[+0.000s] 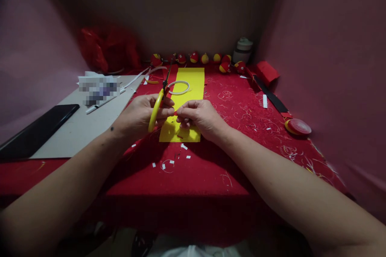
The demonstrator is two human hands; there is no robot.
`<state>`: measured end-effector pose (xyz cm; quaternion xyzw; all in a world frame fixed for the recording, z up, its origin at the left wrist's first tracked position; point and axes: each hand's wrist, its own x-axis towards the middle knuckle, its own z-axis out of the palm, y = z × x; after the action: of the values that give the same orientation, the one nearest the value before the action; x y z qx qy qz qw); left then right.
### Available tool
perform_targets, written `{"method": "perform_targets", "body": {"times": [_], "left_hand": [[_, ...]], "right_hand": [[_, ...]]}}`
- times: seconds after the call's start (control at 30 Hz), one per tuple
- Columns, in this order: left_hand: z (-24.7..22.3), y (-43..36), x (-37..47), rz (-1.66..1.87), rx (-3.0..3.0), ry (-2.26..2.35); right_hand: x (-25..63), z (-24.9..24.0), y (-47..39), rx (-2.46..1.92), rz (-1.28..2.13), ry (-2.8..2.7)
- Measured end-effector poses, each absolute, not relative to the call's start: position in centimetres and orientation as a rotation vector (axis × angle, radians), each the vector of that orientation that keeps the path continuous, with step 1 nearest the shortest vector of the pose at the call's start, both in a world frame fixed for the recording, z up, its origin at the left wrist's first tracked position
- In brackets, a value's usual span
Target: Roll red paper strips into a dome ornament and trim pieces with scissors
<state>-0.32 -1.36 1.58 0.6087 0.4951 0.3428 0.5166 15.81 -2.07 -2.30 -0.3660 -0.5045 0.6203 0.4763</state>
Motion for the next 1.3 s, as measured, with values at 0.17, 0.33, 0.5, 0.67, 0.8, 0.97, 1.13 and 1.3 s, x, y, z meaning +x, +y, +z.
{"method": "perform_targets", "body": {"times": [0.17, 0.33, 0.5, 0.67, 0.8, 0.97, 1.13, 1.3], "left_hand": [[1.8, -1.2, -0.8, 0.831, 1.496, 1.156], [2.4, -1.5, -0.7, 0.792, 1.500, 1.157], [2.5, -1.6, -0.4, 0.806, 1.561, 1.137], [2.2, -1.5, -0.4, 0.835, 1.552, 1.135], [1.8, -1.4, -0.4, 0.827, 1.538, 1.096], [1.5, -1.1, -0.6, 0.855, 1.473, 1.088], [1.6, -1.0, -0.7, 0.830, 1.469, 1.120], [1.9, -1.3, -0.5, 0.841, 1.434, 1.088]], "right_hand": [[15.9, -1.7, -2.0, -0.953, 1.532, -1.136], [16.0, -1.5, -1.9, -0.962, 1.501, -1.145], [15.9, -1.6, -2.0, -0.904, 1.471, -1.189], [15.9, -1.6, -2.2, -0.965, 1.429, -1.298], [15.9, -1.7, -2.3, -1.002, 1.384, -1.372], [15.9, -1.9, -2.1, -0.948, 1.401, -1.317], [16.1, -2.0, -1.7, -0.869, 1.433, -1.194], [16.2, -1.8, -1.5, -0.830, 1.404, -1.076]]}}
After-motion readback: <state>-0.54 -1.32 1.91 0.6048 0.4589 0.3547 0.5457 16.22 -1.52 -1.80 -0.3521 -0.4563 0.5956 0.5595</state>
